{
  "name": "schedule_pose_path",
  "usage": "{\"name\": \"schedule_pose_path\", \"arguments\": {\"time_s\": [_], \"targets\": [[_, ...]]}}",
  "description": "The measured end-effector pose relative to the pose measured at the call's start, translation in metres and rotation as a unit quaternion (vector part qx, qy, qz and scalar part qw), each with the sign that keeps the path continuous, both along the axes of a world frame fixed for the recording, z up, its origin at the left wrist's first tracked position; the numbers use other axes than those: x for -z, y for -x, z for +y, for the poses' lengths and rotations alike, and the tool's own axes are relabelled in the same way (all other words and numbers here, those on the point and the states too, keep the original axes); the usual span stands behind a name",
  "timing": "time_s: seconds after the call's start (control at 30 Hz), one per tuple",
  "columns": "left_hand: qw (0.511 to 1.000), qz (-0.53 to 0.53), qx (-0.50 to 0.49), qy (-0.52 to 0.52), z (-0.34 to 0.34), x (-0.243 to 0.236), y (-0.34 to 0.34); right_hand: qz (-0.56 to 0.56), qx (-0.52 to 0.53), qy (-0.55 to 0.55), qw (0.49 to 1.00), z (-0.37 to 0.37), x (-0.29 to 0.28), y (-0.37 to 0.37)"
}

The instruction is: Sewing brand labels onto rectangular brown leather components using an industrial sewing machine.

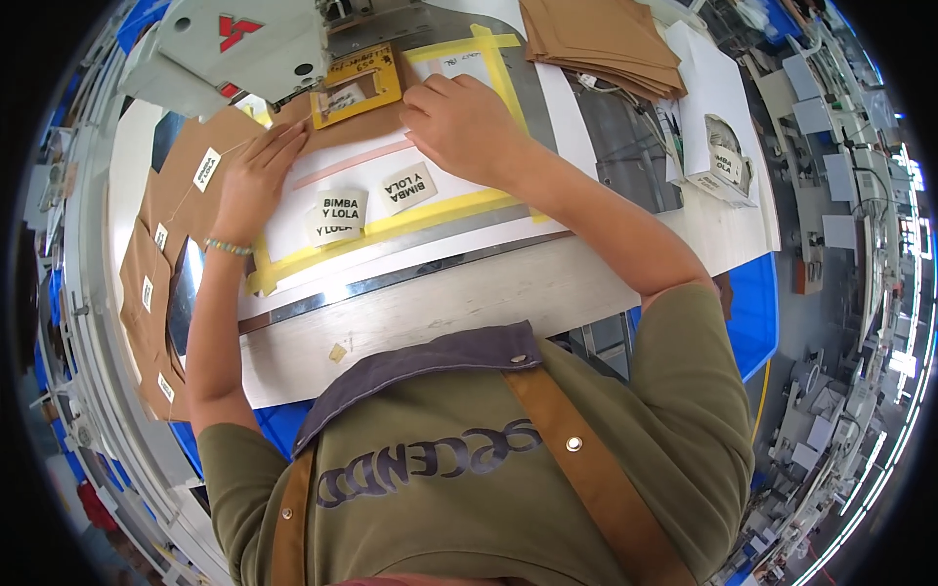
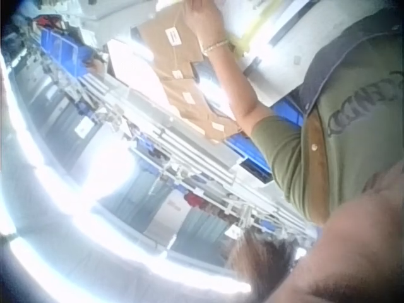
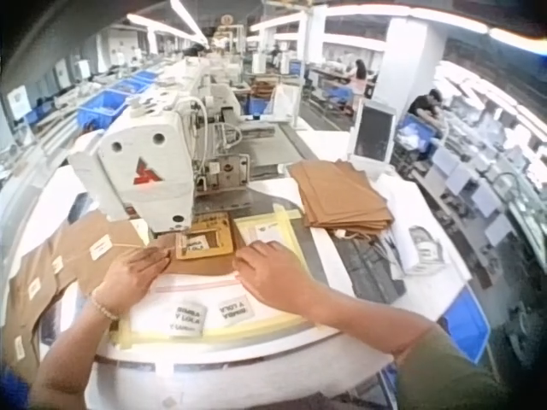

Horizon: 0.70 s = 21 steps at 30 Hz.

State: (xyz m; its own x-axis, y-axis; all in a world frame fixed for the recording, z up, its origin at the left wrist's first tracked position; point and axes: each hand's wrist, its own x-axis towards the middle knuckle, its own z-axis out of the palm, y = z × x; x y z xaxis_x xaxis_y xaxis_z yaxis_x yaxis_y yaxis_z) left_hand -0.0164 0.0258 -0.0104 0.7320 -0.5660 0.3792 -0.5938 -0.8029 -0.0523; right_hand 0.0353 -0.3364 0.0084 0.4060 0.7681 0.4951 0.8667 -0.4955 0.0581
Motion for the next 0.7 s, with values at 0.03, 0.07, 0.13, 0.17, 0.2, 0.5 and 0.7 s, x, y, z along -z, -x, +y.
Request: {"name": "schedule_pose_path", "arguments": {"time_s": [0.03, 0.07, 0.13, 0.17, 0.2, 0.5, 0.7], "targets": [[0.999, -0.003, -0.016, -0.031, 0.012, -0.001, 0.006, 0.012, 0.001, -0.012, 1.0, -0.005, -0.002, 0.0], [0.998, -0.013, -0.025, -0.055, 0.026, -0.002, 0.013, 0.024, 0.004, -0.023, 0.999, -0.013, -0.004, 0.001], [0.995, 0.015, -0.09, -0.035, 0.06, -0.002, 0.026, 0.011, 0.029, -0.022, 0.999, -0.031, -0.009, -0.002], [0.991, 0.013, -0.134, -0.024, 0.078, -0.001, 0.034, -0.006, 0.037, -0.031, 0.999, -0.04, -0.011, -0.005], [0.984, 0.01, -0.177, -0.034, 0.097, 0.0, 0.044, -0.027, 0.058, -0.036, 0.997, -0.051, -0.014, -0.008], [0.941, 0.063, -0.333, -0.022, 0.177, 0.007, 0.067, -0.041, 0.31, 0.015, 0.95, -0.144, -0.021, -0.071], [0.947, 0.002, -0.318, -0.045, 0.12, -0.023, 0.063, 0.049, 0.323, -0.051, 0.944, -0.164, -0.021, -0.102]]}}
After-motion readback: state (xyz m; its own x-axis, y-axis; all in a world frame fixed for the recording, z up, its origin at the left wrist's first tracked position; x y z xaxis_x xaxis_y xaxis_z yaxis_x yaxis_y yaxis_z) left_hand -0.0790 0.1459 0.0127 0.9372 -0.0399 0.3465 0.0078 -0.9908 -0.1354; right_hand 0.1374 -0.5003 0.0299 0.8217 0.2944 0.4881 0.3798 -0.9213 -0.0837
